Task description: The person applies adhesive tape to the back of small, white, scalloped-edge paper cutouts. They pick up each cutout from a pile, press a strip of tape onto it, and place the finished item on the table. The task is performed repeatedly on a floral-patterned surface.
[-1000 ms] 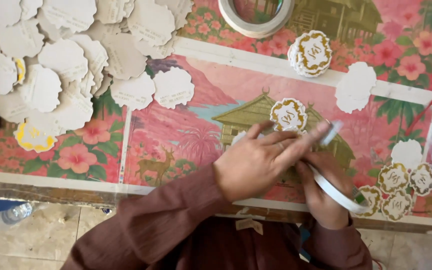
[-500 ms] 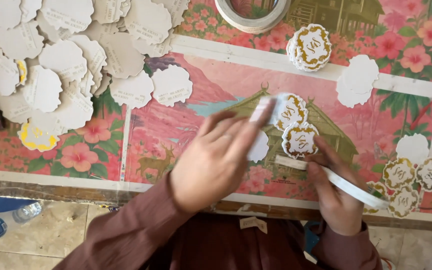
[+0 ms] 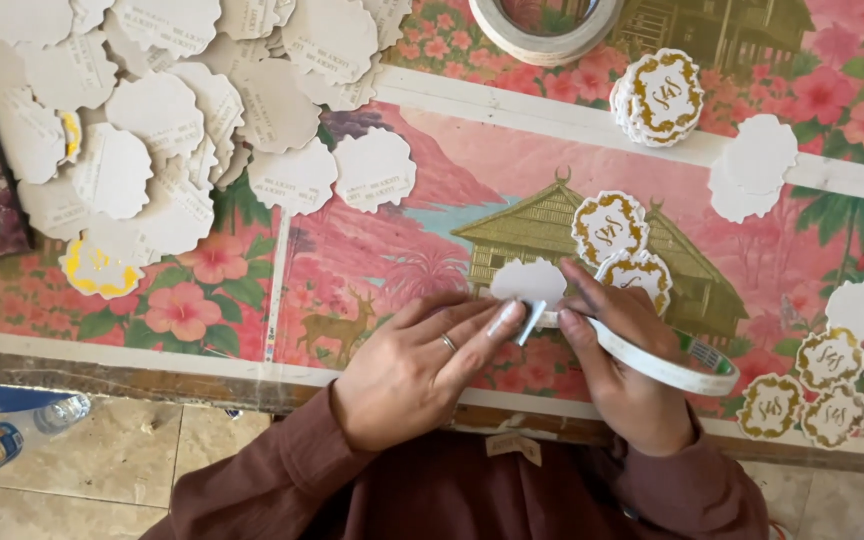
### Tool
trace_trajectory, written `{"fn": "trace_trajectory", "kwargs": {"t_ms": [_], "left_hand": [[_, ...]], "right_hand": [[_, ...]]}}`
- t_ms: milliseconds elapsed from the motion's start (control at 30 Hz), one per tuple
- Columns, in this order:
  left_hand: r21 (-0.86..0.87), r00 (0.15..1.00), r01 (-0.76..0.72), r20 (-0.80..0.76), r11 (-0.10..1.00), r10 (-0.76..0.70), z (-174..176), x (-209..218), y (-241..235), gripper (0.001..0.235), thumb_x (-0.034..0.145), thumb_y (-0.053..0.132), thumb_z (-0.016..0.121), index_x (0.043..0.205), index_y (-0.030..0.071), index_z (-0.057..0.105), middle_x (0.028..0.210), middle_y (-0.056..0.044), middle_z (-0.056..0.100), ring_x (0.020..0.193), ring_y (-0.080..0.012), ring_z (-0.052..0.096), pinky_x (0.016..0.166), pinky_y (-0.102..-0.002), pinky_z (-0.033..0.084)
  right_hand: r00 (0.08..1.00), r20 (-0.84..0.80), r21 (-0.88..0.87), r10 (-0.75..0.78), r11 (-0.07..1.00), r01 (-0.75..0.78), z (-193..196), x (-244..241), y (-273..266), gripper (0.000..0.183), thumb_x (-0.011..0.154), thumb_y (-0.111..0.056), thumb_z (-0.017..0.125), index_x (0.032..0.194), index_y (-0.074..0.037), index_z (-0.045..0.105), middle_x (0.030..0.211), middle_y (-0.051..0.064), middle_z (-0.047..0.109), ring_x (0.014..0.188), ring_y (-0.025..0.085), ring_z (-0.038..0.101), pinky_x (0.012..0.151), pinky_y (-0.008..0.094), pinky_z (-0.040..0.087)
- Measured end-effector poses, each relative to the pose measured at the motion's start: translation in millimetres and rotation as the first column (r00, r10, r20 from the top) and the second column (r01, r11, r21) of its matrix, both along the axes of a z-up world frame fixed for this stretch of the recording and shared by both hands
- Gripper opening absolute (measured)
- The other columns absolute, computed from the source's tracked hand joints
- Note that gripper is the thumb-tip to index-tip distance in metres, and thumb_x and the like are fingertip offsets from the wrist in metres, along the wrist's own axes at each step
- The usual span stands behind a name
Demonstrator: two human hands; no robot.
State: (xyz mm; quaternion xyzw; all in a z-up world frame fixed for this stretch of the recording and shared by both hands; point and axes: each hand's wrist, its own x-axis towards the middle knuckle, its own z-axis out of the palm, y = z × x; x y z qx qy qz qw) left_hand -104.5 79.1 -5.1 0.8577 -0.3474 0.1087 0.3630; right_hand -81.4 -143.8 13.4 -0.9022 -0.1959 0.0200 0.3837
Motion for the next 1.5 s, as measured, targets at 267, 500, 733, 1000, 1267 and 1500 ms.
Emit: {"fn": "trace_trajectory", "kwargs": {"t_ms": [267,500,733,1000,1267,1500], "left_hand": [[0.166,0.994,-0.107,0.044,0.98,0.101,4.5,-4.8,-17.5,0.044,0.098,0.004,0.04,0.142,0.007,0.038,0.118,-0.008,0.065,0.121,-0.0279,0.056,0.107,-0.044,0.041],[0.345,0.957,-0.269,0.203,0.899,0.209,2.1,-18.5,-48.5,0.047,0.104,0.032,0.047,0.127,-0.009,0.051,0.123,-0.024,0.057,0.118,-0.037,0.057,0.107,-0.041,0.045],[0.527,0.954,-0.28,0.243,0.803,0.173,4.6,-2.3,-52.1,0.043,0.103,0.02,0.036,0.145,0.009,0.036,0.106,-0.011,0.051,0.11,-0.0333,0.057,0.097,-0.04,0.049],[0.376,0.961,-0.255,0.001,0.891,0.275,25.8,24.9,-46.4,0.053,0.095,0.027,0.055,0.144,0.018,0.036,0.118,-0.003,0.058,0.111,-0.0287,0.052,0.083,-0.044,0.043],[0.286,0.956,-0.17,-0.185,0.943,0.228,17.2,33.6,-55.1,0.065,0.086,0.004,0.052,0.146,0.018,0.032,0.103,-0.014,0.046,0.083,-0.0338,0.045,0.077,-0.046,0.044],[0.257,0.931,-0.164,-0.28,0.952,0.236,11.3,31.4,-53.4,0.087,0.073,0.015,0.076,0.147,0.024,0.031,0.1,-0.011,0.044,0.088,-0.032,0.043,0.077,-0.046,0.043]], "right_hand": [[0.955,0.295,-0.253,0.007,0.965,0.071,-0.6,-5.2,-18.9,0.038,0.094,-0.009,0.061,0.127,0.008,0.053,0.102,0.021,0.07,0.087,0.032,0.07,0.083,0.043,0.058],[0.919,0.389,-0.281,-0.068,0.941,0.188,-14.5,-10.5,-28.9,0.03,0.093,-0.019,0.065,0.111,0.005,0.065,0.098,0.019,0.069,0.089,0.031,0.064,0.08,0.043,0.053],[0.803,0.556,-0.066,0.215,0.974,-0.216,0.1,-35.6,-29.5,0.012,0.081,-0.01,0.068,0.091,-0.004,0.063,0.081,0.005,0.068,0.074,0.016,0.059,0.065,0.034,0.056],[0.91,0.365,-0.307,-0.198,0.897,0.318,0.9,-14.3,-54.1,0.037,0.096,-0.014,0.069,0.123,0.009,0.063,0.117,0.023,0.056,0.112,0.038,0.053,0.097,0.048,0.046],[0.916,0.386,-0.431,-0.112,0.856,0.286,-5.8,-1.3,-62.2,0.051,0.088,-0.031,0.078,0.125,0.002,0.066,0.107,0.018,0.054,0.103,0.037,0.054,0.096,0.049,0.044],[0.927,0.167,-0.19,-0.335,0.912,0.364,-8.1,-3.8,-63.2,0.038,0.084,-0.02,0.079,0.103,0.004,0.056,0.105,0.021,0.05,0.102,0.036,0.052,0.088,0.043,0.043]]}}
